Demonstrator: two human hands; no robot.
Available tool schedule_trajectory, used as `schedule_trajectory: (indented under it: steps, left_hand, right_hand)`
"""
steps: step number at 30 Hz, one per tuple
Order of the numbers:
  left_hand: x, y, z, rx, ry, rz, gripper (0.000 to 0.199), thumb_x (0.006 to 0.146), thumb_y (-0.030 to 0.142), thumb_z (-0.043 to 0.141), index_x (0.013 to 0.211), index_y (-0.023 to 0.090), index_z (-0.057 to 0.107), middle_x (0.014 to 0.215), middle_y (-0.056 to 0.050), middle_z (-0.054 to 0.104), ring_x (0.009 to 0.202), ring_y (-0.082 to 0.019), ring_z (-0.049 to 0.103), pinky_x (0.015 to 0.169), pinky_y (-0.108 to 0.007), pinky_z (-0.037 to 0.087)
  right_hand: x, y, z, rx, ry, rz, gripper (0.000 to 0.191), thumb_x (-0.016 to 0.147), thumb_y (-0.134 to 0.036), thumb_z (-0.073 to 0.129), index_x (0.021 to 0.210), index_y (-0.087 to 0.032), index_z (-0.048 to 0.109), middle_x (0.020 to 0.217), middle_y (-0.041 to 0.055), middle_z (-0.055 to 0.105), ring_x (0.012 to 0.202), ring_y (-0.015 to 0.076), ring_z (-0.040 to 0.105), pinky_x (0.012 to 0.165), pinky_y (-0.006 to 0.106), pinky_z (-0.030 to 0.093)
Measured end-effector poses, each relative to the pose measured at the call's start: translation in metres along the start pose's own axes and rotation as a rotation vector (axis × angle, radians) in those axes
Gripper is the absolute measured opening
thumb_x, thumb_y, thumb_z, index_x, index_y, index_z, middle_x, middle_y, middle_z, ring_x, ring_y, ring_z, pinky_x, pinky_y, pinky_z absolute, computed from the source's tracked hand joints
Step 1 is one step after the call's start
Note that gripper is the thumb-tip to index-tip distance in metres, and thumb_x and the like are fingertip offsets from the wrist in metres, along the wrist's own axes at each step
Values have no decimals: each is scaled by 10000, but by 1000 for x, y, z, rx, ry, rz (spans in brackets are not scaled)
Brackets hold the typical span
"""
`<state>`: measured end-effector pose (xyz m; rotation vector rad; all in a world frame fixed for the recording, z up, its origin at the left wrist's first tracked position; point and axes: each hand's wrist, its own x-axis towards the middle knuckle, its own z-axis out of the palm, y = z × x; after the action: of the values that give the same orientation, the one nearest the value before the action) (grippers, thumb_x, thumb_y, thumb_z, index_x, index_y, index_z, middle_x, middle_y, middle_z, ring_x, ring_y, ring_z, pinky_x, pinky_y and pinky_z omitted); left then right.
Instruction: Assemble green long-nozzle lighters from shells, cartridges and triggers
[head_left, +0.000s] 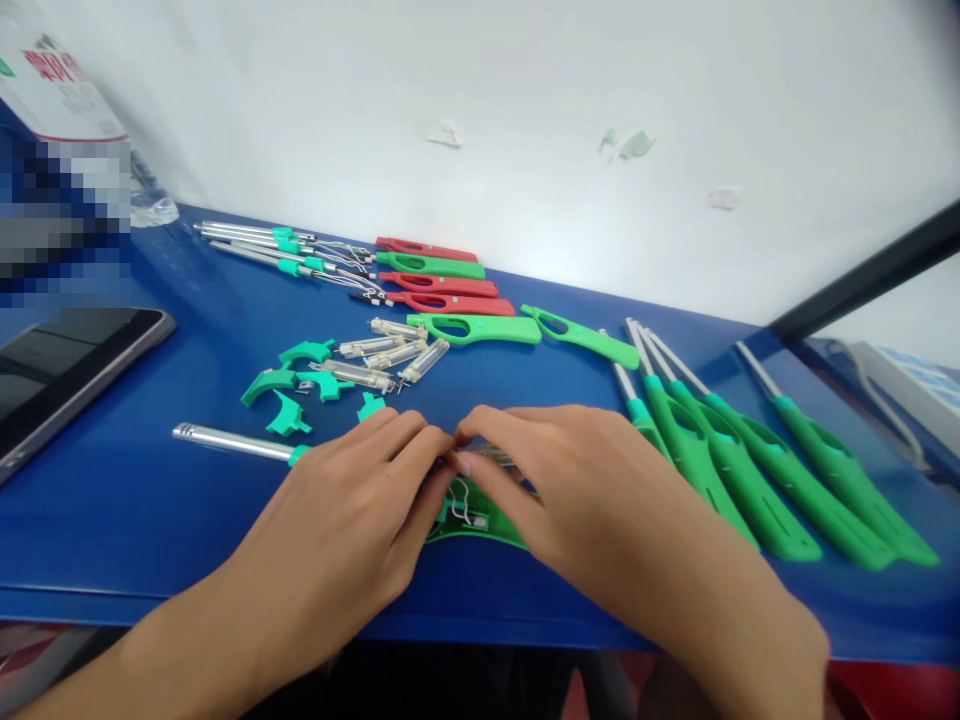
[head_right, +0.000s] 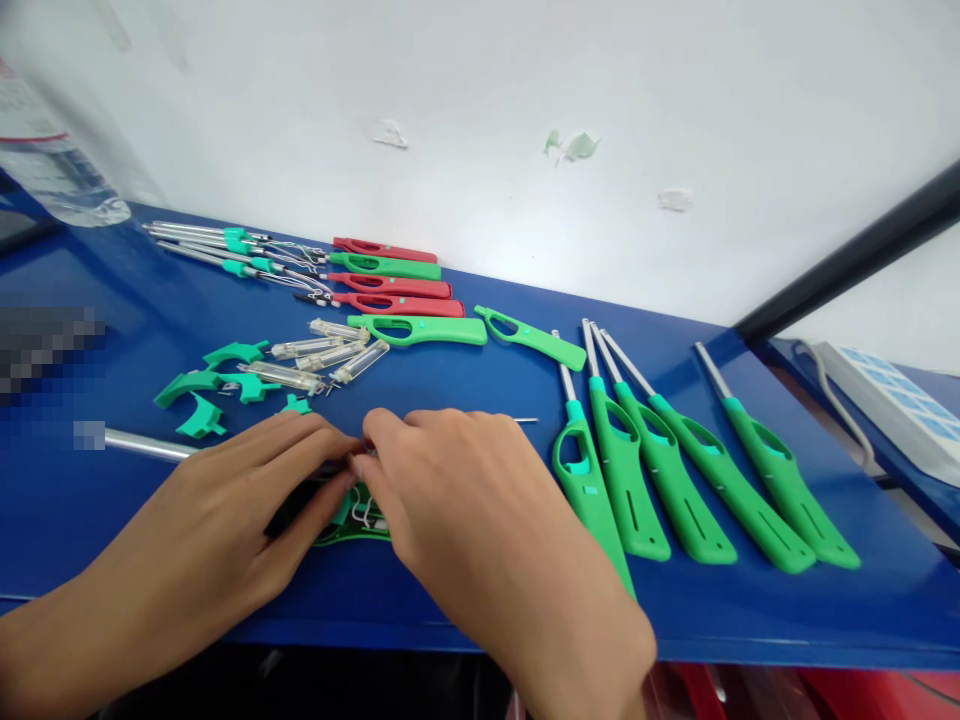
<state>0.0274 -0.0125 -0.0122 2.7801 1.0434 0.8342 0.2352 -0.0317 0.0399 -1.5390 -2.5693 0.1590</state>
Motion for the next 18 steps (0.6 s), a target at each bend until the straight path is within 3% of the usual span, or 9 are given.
schedule_trajectory:
  steps: [18]
  left_hand:
    - [-1,-1,-1,1,-11,-4,259,1140,150,422,980,185,622,948,-77,700,865,-286,693,762,-420,558]
  right_hand:
    - [-1,0,0,5,3,13,242,1168,-314,542,930,-289,579,823,-28,708,713,271,717,599,394,339]
